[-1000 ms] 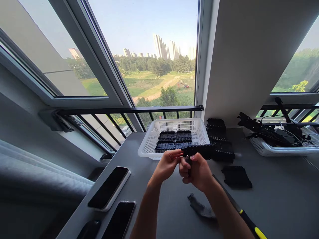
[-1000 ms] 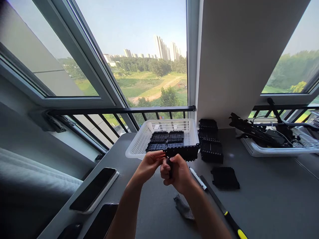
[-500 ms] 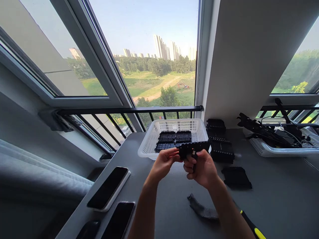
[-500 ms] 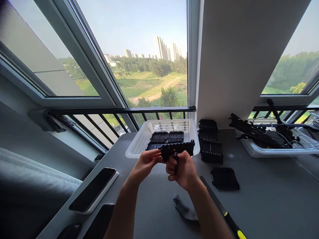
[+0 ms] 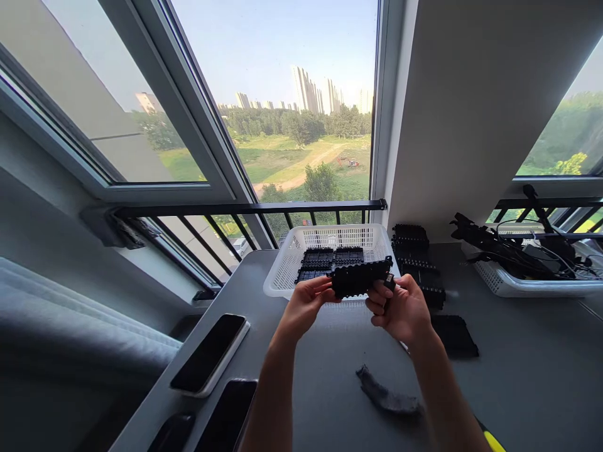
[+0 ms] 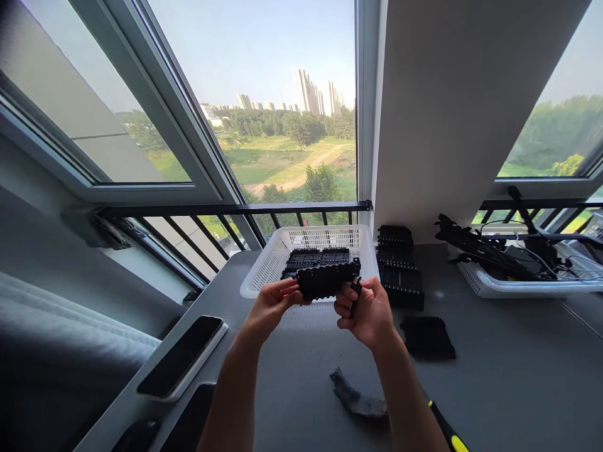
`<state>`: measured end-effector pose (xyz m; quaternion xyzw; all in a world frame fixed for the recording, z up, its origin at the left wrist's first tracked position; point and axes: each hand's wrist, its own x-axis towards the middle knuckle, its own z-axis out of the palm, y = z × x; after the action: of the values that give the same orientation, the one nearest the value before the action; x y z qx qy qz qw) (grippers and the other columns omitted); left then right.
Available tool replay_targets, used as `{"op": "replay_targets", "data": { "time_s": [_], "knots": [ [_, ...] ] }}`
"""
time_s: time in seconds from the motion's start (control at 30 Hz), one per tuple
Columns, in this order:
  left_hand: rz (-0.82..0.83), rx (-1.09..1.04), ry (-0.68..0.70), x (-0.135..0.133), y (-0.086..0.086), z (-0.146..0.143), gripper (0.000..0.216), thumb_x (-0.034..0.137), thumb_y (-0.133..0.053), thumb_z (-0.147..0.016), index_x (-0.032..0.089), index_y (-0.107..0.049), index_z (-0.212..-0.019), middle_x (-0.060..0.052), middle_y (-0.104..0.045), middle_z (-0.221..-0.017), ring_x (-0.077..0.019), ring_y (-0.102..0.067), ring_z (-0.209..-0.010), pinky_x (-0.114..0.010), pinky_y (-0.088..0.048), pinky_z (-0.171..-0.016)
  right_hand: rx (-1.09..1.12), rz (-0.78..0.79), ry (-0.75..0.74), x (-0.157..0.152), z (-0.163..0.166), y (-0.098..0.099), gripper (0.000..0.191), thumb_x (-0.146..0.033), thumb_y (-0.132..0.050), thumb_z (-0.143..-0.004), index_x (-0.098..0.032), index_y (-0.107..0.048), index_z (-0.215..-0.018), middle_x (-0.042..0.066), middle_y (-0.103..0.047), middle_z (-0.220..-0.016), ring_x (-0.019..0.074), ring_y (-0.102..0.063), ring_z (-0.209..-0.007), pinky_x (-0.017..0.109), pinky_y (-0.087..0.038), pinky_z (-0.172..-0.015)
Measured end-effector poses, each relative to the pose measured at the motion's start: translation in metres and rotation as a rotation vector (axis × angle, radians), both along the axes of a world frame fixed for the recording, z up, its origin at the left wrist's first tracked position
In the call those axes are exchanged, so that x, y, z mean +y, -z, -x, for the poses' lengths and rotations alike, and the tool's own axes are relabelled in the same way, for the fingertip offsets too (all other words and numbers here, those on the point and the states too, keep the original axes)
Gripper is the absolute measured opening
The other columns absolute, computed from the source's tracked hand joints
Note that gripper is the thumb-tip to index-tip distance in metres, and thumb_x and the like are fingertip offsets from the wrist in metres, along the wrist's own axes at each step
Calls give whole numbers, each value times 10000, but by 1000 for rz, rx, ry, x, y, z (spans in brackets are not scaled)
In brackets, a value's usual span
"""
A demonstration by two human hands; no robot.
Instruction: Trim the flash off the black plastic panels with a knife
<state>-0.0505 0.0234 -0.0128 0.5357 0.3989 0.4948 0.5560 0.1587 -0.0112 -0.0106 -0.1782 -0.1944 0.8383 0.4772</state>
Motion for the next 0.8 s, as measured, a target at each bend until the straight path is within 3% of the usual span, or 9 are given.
{"op": "replay_targets", "data": {
  "time_s": [0.5, 0.8],
  "knots": [
    [-6, 49, 23, -1, 0, -9, 411, 459, -811, -612, 133, -726, -848, -68, -713, -731, -198, -665, -641, -357, -559, -683, -19, -19, -60, -2, 11, 0, 279, -430, -509, -685, -200, -385, -585, -32, -266, -621, 114, -231, -570, 214, -148, -454],
    [-100, 203, 48, -4, 3, -18, 108, 231, -647, -743, 135, -694, -737, -37, -685, -739, -172, -634, -731, -253, -496, -668, -114, -42, -132, -5, 35, 2, 279, -447, -488, -677, -200, -384, -602, -30, -288, -633, 108, -253, -570, 209, -130, -455]
  ]
}}
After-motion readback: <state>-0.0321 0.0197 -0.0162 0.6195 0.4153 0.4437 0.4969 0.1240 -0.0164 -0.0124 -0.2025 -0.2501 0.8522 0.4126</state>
